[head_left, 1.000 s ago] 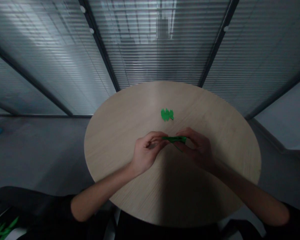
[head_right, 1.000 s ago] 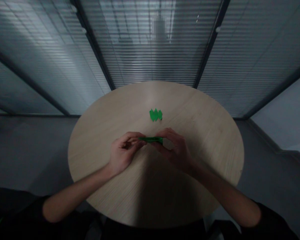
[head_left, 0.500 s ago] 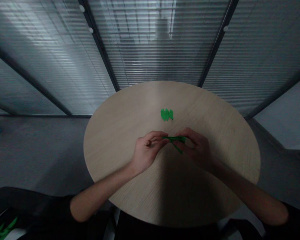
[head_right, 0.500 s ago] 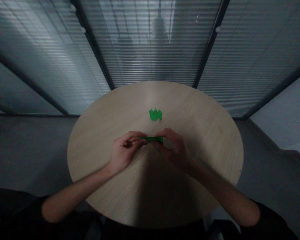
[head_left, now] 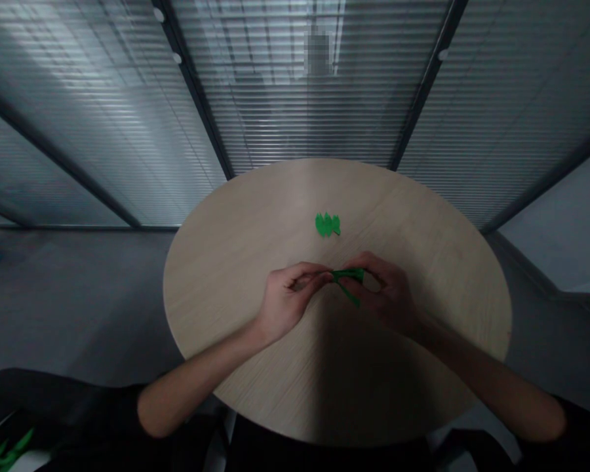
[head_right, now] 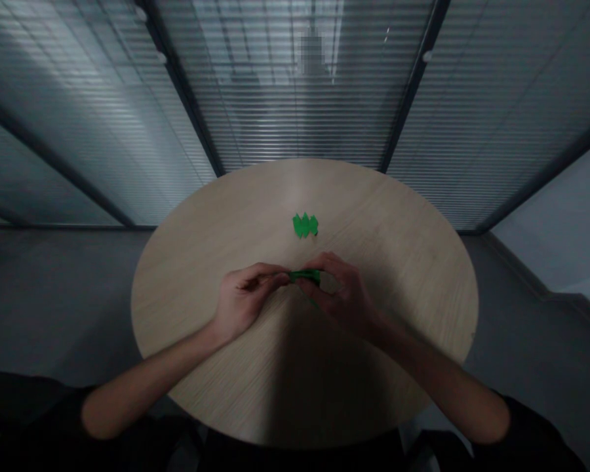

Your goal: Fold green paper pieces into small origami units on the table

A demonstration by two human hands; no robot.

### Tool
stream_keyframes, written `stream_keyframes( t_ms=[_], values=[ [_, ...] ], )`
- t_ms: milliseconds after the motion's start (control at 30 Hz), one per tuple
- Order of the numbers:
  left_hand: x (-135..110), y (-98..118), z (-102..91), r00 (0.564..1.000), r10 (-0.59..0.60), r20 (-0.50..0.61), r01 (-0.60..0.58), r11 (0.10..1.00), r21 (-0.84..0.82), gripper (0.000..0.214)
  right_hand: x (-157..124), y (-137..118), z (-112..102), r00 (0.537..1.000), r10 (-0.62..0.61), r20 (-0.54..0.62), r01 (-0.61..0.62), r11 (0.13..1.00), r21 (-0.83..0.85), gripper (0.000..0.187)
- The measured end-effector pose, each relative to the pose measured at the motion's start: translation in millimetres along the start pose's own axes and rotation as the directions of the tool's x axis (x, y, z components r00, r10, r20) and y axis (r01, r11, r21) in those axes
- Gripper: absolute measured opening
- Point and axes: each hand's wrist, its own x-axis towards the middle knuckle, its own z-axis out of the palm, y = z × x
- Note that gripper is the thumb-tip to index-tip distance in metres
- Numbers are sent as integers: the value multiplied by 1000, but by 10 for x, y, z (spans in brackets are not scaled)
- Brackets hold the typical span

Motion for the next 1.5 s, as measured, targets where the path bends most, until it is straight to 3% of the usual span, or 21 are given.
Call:
stream_keyframes(
  t_ms=[333, 600, 900, 1333, 1500],
  values=[
    [-7, -18, -10, 999, 47, 2, -47, 998, 34, 9, 8, -26, -10, 1000, 10, 16, -10, 1000, 15, 2],
    [-29, -4, -32, 994, 107, 37, -112, 976, 186, 13, -1, 27, 18, 999, -12, 48, 10, 999, 34, 7],
    [-33, -26, -22, 998, 65, 24, -68, 991, 118, 13, -3, 9, -4, 988, 151, 42, -156, 978, 138, 15],
    [-39, -48, -7, 998, 65, 10, -66, 993, 95, 12, 20, 41, -34, 993, 89, 75, -97, 989, 108, 18],
    [-45, -45, 0, 997, 70, 15, -71, 990, 120, 13, 18, 36, -26, 996, 76, 37, -78, 994, 78, 25]
  ],
)
